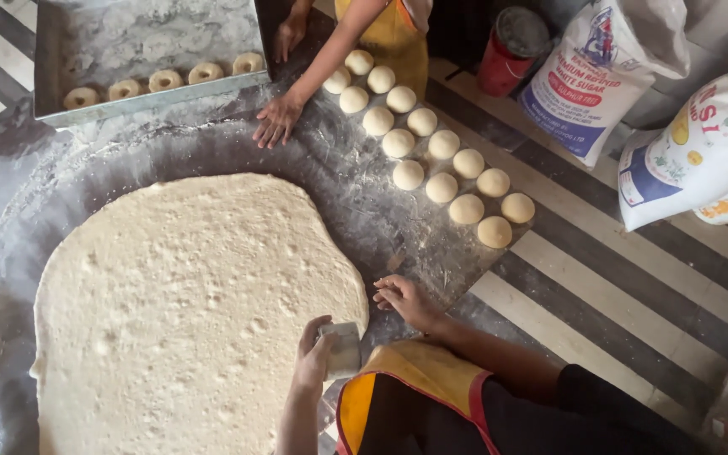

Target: Rolling out dough with a rolling pin and cutting out doughnut shapes using a metal cutter.

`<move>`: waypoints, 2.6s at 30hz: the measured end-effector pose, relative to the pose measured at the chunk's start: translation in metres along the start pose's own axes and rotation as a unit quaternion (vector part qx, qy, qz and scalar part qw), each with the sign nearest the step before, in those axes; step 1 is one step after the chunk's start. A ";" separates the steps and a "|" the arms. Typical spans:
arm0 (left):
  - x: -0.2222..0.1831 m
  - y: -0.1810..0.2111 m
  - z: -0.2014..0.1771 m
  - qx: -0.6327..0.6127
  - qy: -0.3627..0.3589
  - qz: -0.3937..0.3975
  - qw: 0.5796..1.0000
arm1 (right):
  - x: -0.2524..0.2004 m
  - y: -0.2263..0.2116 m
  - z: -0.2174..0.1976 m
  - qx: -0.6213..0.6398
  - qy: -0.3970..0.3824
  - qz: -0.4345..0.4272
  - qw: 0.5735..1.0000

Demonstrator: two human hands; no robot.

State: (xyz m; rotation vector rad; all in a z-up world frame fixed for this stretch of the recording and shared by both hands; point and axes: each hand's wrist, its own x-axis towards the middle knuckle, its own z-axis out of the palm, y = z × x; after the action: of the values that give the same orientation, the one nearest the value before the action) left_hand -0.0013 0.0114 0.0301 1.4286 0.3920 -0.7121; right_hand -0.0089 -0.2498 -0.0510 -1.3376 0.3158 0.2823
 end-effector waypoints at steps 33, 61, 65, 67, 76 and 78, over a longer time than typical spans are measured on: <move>-0.013 -0.012 0.005 -0.035 -0.007 -0.022 0.999 | 0.003 0.004 -0.003 -0.046 -0.101 0.056 0.992; 0.188 0.191 0.025 0.536 0.251 0.090 0.801 | 0.251 -0.084 -0.024 -0.434 -0.080 -0.250 0.862; 0.244 0.207 0.023 0.629 0.218 0.194 0.720 | 0.285 -0.084 -0.001 -0.508 -0.080 -0.328 0.792; 0.270 0.205 0.020 0.653 0.200 0.214 0.698 | 0.293 -0.092 0.006 -0.514 -0.074 -0.338 0.785; 0.287 0.201 0.022 0.738 0.040 0.195 0.645 | 0.295 -0.097 0.009 -0.516 -0.071 -0.366 0.771; 0.292 0.201 0.032 0.695 0.180 0.130 0.684 | 0.298 -0.093 0.010 -0.531 -0.075 -0.362 0.763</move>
State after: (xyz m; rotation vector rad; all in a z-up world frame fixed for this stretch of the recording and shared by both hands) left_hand 0.3402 -0.0837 -0.0011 3.0414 -0.1895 -0.4150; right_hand 0.3019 -0.2541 -0.0784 -2.4198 -0.6274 -0.1429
